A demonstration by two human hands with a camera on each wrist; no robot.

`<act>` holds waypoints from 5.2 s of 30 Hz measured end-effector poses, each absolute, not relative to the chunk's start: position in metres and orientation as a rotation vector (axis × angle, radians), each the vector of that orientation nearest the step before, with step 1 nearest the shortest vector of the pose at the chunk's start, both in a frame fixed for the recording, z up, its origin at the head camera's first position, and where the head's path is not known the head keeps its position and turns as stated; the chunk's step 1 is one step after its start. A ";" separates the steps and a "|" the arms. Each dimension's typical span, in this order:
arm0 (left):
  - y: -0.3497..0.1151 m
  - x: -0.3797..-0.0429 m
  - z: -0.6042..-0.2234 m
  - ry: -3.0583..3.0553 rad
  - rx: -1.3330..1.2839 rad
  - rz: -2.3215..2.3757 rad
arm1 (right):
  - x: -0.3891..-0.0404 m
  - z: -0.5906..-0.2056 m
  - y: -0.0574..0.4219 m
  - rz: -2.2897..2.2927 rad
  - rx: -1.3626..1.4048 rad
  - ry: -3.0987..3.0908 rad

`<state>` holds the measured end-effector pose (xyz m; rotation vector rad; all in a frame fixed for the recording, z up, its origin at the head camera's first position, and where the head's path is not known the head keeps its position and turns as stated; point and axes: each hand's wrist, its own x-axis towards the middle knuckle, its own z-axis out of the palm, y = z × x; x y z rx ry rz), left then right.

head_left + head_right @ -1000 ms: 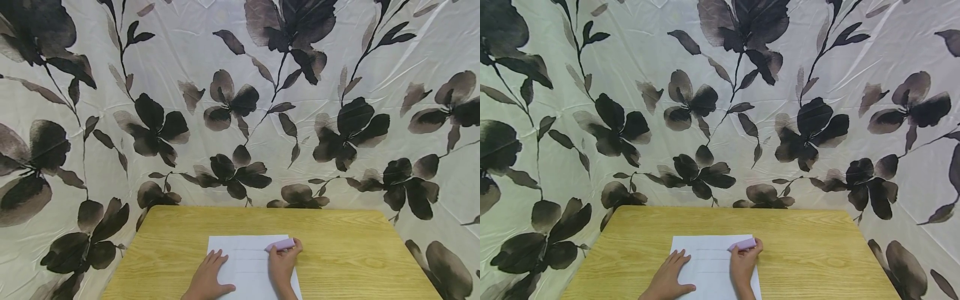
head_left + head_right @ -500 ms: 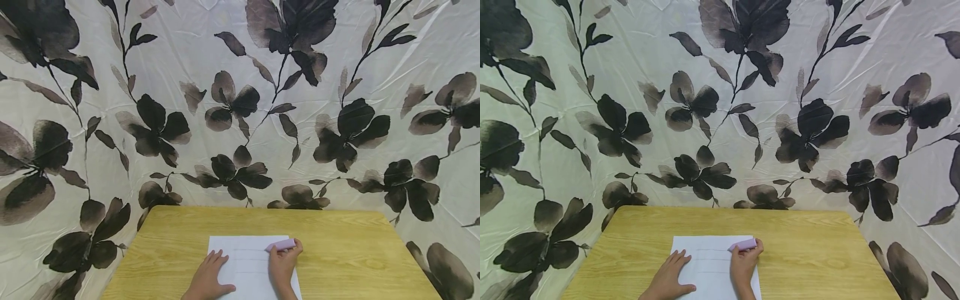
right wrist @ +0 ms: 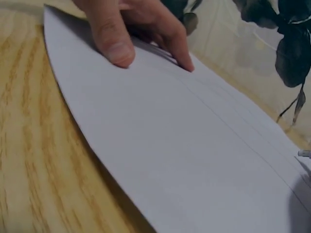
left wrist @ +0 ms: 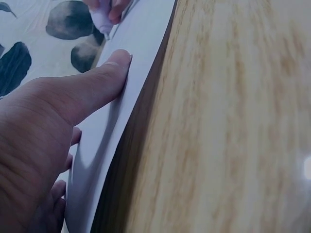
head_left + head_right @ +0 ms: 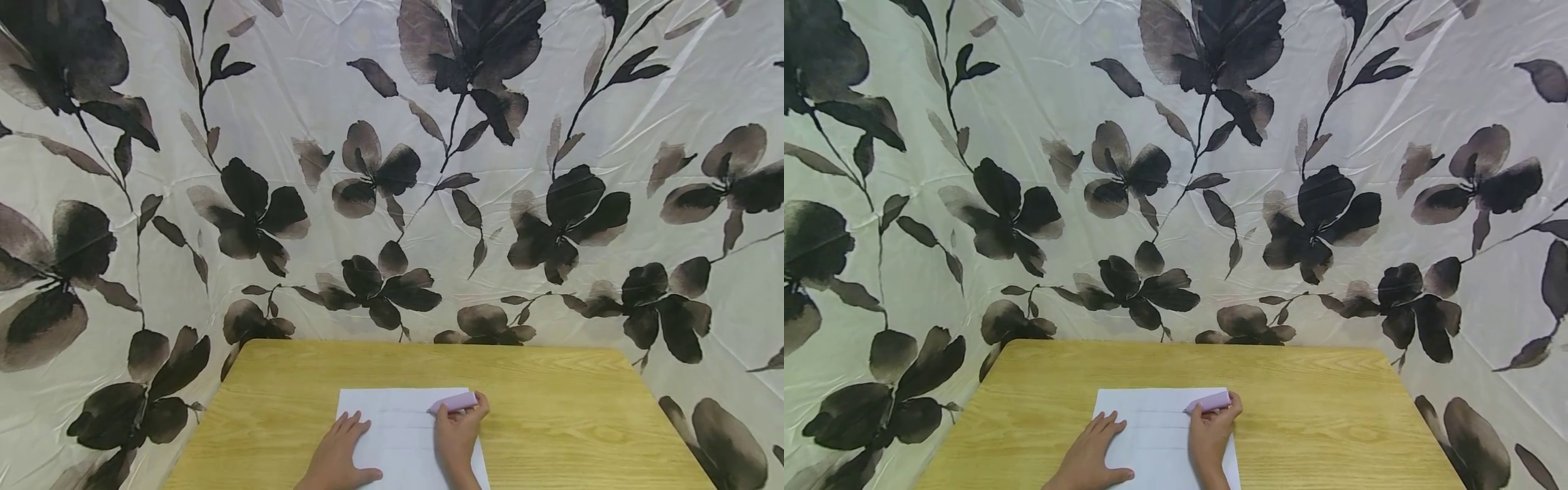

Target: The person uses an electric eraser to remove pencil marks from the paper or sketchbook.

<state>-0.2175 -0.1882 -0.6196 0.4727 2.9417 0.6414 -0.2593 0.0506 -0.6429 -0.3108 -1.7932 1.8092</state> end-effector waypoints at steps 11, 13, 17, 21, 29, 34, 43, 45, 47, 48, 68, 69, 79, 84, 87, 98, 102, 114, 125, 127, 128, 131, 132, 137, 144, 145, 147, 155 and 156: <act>-0.189 -0.215 -0.620 2.936 0.455 0.668 | -0.259 -0.644 0.049 1.798 -0.296 -1.791; -0.189 -0.214 -0.620 2.935 0.453 0.677 | -0.259 -0.644 0.049 1.794 -0.279 -1.791; -0.189 -0.214 -0.620 2.931 0.441 0.679 | -0.259 -0.644 0.048 1.801 -0.246 -1.822; -0.190 -0.214 -0.620 2.933 0.446 0.664 | -0.259 -0.644 0.047 1.784 -0.278 -1.825; -0.191 -0.216 -0.622 2.928 0.429 0.647 | -0.258 -0.645 0.046 1.806 -0.282 -1.834; -0.190 -0.218 -0.626 2.936 0.431 0.616 | -0.257 -0.645 0.046 1.806 -0.238 -1.847; -0.189 -0.219 -0.625 2.927 0.430 0.640 | -0.259 -0.646 0.047 1.762 -0.228 -1.854; -0.189 -0.219 -0.626 2.929 0.427 0.632 | -0.259 -0.646 0.047 1.760 -0.234 -1.849; -0.189 -0.219 -0.626 2.926 0.426 0.633 | -0.258 -0.645 0.047 1.752 -0.239 -1.850; -0.189 -0.219 -0.626 2.927 0.429 0.630 | -0.258 -0.645 0.047 1.753 -0.235 -1.851; -0.188 -0.218 -0.626 2.926 0.461 0.621 | -0.264 -0.639 0.057 1.806 -0.316 -1.914; -0.188 -0.217 -0.625 2.926 0.467 0.622 | -0.263 -0.638 0.057 1.819 -0.318 -1.906; -0.189 -0.216 -0.621 2.929 0.444 0.660 | -0.272 -0.637 0.051 1.821 -0.245 -1.931; -0.190 -0.217 -0.622 2.967 0.455 0.655 | -0.272 -0.641 0.052 1.850 -0.260 -1.936; -0.190 -0.217 -0.623 2.963 0.454 0.668 | -0.271 -0.640 0.053 1.869 -0.272 -1.927; -0.189 -0.216 -0.626 2.953 0.456 0.656 | -0.267 -0.640 0.053 1.867 -0.254 -1.906; -0.189 -0.215 -0.624 2.946 0.452 0.656 | -0.267 -0.641 0.052 1.843 -0.223 -1.922; -0.190 -0.216 -0.626 2.940 0.440 0.659 | -0.268 -0.643 0.052 1.837 -0.260 -1.974; -0.190 -0.216 -0.626 2.958 0.447 0.647 | -0.268 -0.642 0.050 1.789 -0.281 -2.013; -0.189 -0.216 -0.626 2.951 0.441 0.645 | -0.267 -0.640 0.050 1.766 -0.285 -2.014; -0.189 -0.216 -0.627 2.948 0.439 0.642 | -0.266 -0.640 0.050 1.764 -0.291 -2.007; -0.189 -0.217 -0.627 2.937 0.425 0.635 | -0.267 -0.640 0.051 1.785 -0.291 -1.980; -0.189 -0.218 -0.628 2.937 0.423 0.635 | -0.267 -0.641 0.051 1.792 -0.283 -1.974; -0.190 -0.218 -0.628 2.942 0.433 0.639 | -0.267 -0.642 0.050 1.777 -0.229 -1.974; -0.189 -0.216 -0.624 2.938 0.437 0.645 | -0.266 -0.640 0.049 1.778 -0.209 -1.953; -0.189 -0.216 -0.624 2.940 0.435 0.647 | -0.265 -0.640 0.049 1.777 -0.204 -1.958; -0.189 -0.216 -0.624 2.943 0.431 0.646 | -0.265 -0.640 0.049 1.784 -0.193 -1.963; -0.189 -0.215 -0.625 2.943 0.422 0.655 | -0.268 -0.643 0.050 1.771 -0.206 -1.957; -0.189 -0.215 -0.625 2.942 0.421 0.653 | -0.268 -0.643 0.050 1.774 -0.203 -1.957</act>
